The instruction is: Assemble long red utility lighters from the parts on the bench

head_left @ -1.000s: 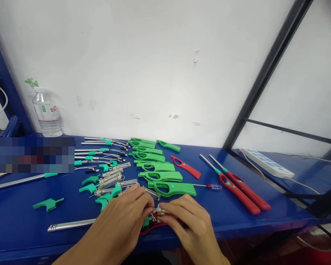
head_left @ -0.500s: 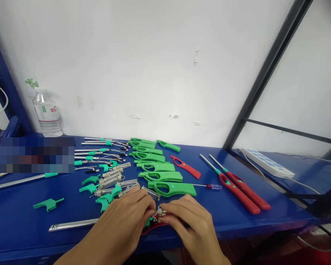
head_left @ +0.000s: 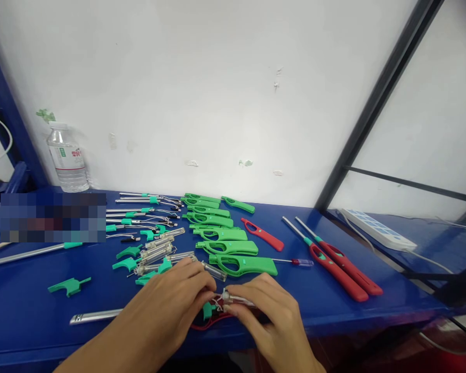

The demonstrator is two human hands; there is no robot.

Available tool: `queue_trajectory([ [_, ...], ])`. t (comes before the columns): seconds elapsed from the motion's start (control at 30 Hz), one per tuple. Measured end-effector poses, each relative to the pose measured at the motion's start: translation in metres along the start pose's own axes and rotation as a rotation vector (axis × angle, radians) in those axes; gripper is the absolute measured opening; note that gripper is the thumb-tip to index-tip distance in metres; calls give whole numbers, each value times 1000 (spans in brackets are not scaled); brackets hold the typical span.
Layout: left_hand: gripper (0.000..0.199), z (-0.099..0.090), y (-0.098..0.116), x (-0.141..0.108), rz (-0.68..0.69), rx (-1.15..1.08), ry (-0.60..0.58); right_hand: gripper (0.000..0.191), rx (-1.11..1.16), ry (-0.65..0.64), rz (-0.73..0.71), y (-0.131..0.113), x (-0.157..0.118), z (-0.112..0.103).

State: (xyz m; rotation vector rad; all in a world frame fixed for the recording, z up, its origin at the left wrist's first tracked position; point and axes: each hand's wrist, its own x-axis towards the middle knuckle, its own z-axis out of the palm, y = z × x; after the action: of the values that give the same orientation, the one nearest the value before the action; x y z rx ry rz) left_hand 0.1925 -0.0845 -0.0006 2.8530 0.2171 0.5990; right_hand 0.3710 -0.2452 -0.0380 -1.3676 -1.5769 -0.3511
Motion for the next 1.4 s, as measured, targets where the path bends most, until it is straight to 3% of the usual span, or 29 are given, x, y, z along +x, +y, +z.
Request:
queue_trajectory([
  [0.2,41,-27,-22,-12,-3,62,18,8,-13,-27,76,-1,-2,0],
  [0.4,32,-47,-28,-19,-29,11,70,8,-28,-81,129,-2,-2,-1],
  [0.53,27,-39,-21,-15,-45,-25,-104,8,-43,-124,144,-1,-2,-1],
  [0.9,21,-22,-12,-8,-132,67,-236,11,-37,-163,169,-1,-4,-2],
  [1.1,31,-8,-16,-9,-117,100,-260,15,-11,-180,193,-1,-5,-2],
  [1.4,34,-15,0,-6,-153,151,-257,26,-27,-223,185,-3,-3,-5],
])
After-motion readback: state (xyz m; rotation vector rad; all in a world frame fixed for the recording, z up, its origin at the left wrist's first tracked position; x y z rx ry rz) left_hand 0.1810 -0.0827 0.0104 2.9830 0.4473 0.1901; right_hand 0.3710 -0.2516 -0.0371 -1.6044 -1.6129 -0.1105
